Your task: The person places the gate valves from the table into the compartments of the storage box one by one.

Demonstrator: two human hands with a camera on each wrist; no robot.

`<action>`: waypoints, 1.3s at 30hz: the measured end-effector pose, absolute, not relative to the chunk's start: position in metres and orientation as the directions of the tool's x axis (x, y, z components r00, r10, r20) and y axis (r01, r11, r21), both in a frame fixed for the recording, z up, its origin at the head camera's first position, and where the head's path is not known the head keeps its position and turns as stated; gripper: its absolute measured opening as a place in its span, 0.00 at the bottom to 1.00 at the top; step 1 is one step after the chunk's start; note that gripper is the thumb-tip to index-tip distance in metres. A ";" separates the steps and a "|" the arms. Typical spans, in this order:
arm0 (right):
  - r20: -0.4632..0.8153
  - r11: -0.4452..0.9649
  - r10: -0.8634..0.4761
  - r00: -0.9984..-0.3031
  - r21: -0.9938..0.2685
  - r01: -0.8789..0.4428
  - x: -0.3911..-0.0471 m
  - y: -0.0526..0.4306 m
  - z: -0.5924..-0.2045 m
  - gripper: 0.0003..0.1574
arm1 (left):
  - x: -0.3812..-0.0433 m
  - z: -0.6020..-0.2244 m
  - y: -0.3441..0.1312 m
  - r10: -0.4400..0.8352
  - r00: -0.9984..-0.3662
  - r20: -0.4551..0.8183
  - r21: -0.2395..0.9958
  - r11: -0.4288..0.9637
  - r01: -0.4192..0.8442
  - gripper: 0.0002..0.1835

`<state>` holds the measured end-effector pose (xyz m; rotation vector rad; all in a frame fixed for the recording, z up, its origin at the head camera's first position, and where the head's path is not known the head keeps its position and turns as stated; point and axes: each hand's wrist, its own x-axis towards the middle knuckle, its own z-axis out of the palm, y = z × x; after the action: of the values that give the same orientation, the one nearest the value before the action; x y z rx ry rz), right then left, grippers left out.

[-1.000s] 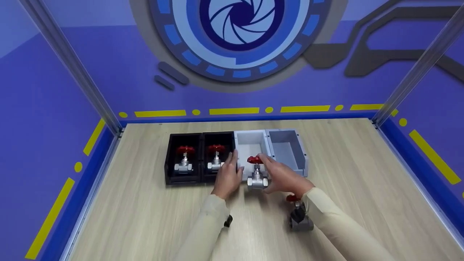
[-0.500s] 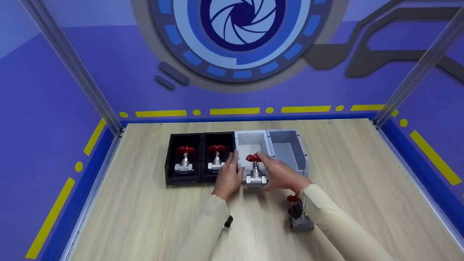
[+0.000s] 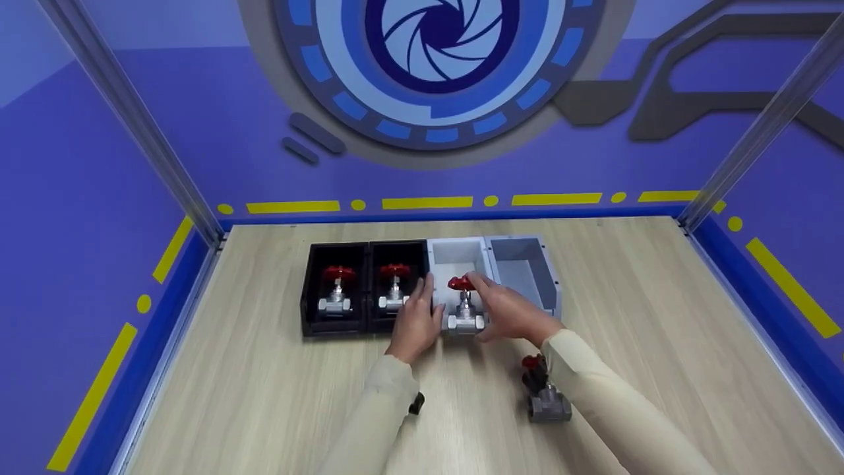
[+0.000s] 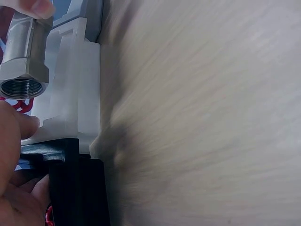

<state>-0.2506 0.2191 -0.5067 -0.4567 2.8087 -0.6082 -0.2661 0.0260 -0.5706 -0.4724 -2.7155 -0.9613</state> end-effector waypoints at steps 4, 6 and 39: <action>-0.146 0.867 -0.352 -0.925 -0.424 -0.263 -0.254 0.219 -0.507 0.75 | -0.266 -0.570 0.026 0.223 -0.923 0.312 0.578 0.726 0.371 0.36; -0.126 0.864 -0.366 -0.922 -0.414 -0.286 -0.255 0.220 -0.508 0.74 | -0.266 -0.570 0.026 0.224 -0.925 0.305 0.583 0.725 0.368 0.36; -0.056 0.862 -0.418 -0.907 -0.339 -0.376 -0.275 0.218 -0.504 0.74 | -0.266 -0.568 0.026 0.235 -0.938 0.253 0.584 0.736 0.342 0.36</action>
<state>-0.2750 0.2180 -0.5040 -0.6228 2.9077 -0.4904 -0.2659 0.0262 -0.5680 -0.4645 -2.7742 -0.9808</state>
